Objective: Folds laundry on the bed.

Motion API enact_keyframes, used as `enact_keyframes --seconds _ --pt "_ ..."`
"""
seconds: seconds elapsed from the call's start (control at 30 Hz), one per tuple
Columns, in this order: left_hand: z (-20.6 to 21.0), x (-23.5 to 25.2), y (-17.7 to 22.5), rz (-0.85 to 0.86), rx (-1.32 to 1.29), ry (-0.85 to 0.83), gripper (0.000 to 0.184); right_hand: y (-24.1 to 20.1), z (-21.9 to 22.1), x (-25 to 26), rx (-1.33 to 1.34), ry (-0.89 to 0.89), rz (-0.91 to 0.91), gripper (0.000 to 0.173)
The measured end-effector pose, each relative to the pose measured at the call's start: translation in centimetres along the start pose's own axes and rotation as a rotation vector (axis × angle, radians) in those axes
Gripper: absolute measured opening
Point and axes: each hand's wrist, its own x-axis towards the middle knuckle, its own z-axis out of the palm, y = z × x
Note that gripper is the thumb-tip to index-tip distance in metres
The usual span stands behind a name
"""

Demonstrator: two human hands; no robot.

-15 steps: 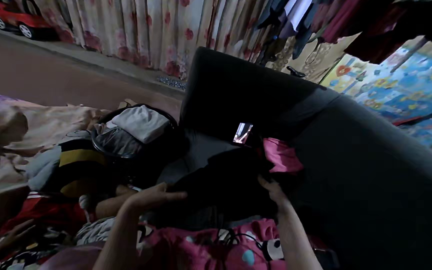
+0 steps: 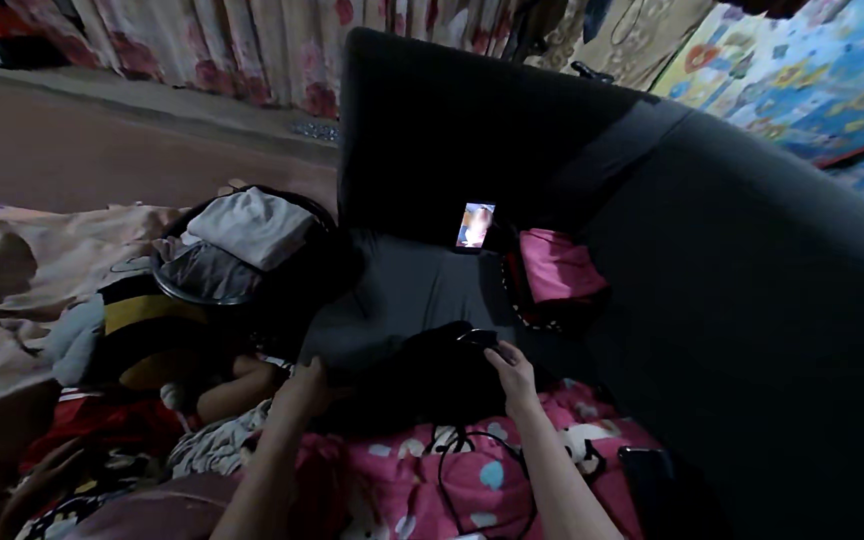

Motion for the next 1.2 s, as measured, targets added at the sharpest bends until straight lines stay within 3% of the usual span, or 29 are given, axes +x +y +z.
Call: enact_keyframes --seconds 0.13,0.2,0.3,0.37,0.5,0.6,0.73,0.83,0.93,1.03,1.1,1.2 --pt "1.1 0.3 0.3 0.045 0.054 -0.017 0.055 0.1 -0.5 -0.1 -0.194 0.190 -0.224 0.035" --pt "1.1 0.2 0.6 0.077 0.063 -0.040 0.048 0.2 -0.8 -0.1 -0.254 0.089 -0.236 0.031" --pt "1.4 0.5 0.4 0.102 0.070 -0.060 0.049 0.5 -0.8 0.1 -0.334 -0.081 -0.214 0.043" --pt "1.5 0.6 0.3 0.118 0.087 -0.067 0.054 0.6 -0.7 0.1 -0.343 -0.101 -0.218 0.047" --pt "1.4 0.3 0.5 0.100 0.103 -0.056 0.037 0.4 -0.6 0.2 -0.473 -0.080 -0.260 0.032" --pt "0.9 0.0 0.7 0.090 0.042 -0.032 0.034 -1.8 -0.8 -0.7 -0.623 -0.070 -0.256 0.031" --pt "0.7 0.1 0.4 0.092 -0.105 0.068 0.035 -6.3 0.3 -5.0 -0.582 -0.063 -0.392 0.030" --pt "0.1 -0.8 1.2 0.145 -0.257 0.159 0.041 -8.5 4.0 -9.9 -0.561 -0.121 -0.556 0.030" --pt "0.1 -1.4 1.2 0.192 -0.587 0.075 0.059 -8.0 8.0 -14.9 -0.394 -0.387 -0.863 0.029" --pt "1.0 -1.1 0.1 0.201 -0.601 -0.110 0.073 -6.7 9.6 -18.1 -0.294 -0.646 -1.038 0.020" --pt "1.5 -0.5 0.1 0.175 -0.517 -0.133 0.073 -5.4 9.1 -18.4 -0.291 -0.696 -1.005 0.017" --pt "1.7 -0.2 0.3 0.201 -0.329 -0.157 0.062 -3.7 6.0 -16.5 -0.390 -0.668 -0.767 0.020"
